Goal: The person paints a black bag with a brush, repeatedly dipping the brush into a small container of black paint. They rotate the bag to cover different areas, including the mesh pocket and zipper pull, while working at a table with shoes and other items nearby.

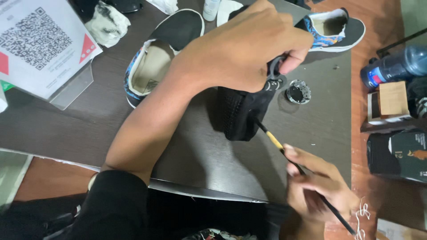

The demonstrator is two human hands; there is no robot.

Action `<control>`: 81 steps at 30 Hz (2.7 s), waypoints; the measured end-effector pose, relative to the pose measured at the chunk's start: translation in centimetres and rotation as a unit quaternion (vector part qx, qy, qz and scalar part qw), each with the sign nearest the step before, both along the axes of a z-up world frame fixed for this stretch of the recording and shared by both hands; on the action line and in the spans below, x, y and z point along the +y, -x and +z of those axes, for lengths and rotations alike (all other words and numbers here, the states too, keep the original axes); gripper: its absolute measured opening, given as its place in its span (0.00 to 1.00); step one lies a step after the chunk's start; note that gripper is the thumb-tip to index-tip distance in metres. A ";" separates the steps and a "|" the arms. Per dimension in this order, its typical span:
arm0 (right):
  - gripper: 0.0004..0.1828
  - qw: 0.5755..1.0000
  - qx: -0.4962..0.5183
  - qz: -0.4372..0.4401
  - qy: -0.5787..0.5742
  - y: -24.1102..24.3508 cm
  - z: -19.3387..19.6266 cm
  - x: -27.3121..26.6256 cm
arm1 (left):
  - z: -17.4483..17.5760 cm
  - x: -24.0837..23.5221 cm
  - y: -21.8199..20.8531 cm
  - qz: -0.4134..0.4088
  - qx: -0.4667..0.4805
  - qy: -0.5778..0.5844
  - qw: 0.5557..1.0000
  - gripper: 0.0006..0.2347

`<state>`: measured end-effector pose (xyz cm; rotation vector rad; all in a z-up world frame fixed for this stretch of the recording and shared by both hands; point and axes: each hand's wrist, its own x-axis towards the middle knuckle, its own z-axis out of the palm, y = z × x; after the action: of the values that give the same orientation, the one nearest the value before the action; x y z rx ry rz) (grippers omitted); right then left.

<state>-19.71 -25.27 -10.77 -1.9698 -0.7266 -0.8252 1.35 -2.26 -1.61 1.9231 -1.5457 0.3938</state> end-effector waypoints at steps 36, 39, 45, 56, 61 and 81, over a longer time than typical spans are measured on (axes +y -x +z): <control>0.12 0.954 0.103 -0.001 0.282 1.7 2.0 -3.9 | 0.2 0.2 0.5 -0.006 0.027 0.008 1.000 0.18; 0.04 0.970 0.116 0.049 0.207 2.5 3.0 -2.5 | 0.1 0.1 0.9 -0.008 0.052 0.004 0.999 0.19; 0.15 0.986 0.064 -0.027 0.152 1.6 2.0 -1.7 | 0.2 0.2 0.9 -0.009 0.036 0.008 0.999 0.16; 0.09 0.981 0.001 -0.072 0.180 2.6 4.9 2.7 | -0.3 -0.9 0.6 -0.022 -0.024 0.052 0.998 0.18; 0.25 0.947 0.307 -0.032 0.091 5.5 3.8 -2.8 | -0.5 -1.1 0.7 -0.016 -0.029 0.038 0.999 0.19; 0.09 0.988 0.079 0.103 -0.087 2.7 -3.8 -10.4 | 0.3 -1.4 1.1 0.017 0.052 -0.037 0.998 0.18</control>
<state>-22.36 -35.63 -14.60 -1.7486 -0.7248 -0.5809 0.26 -3.65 -1.32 1.9959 -1.4808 0.2512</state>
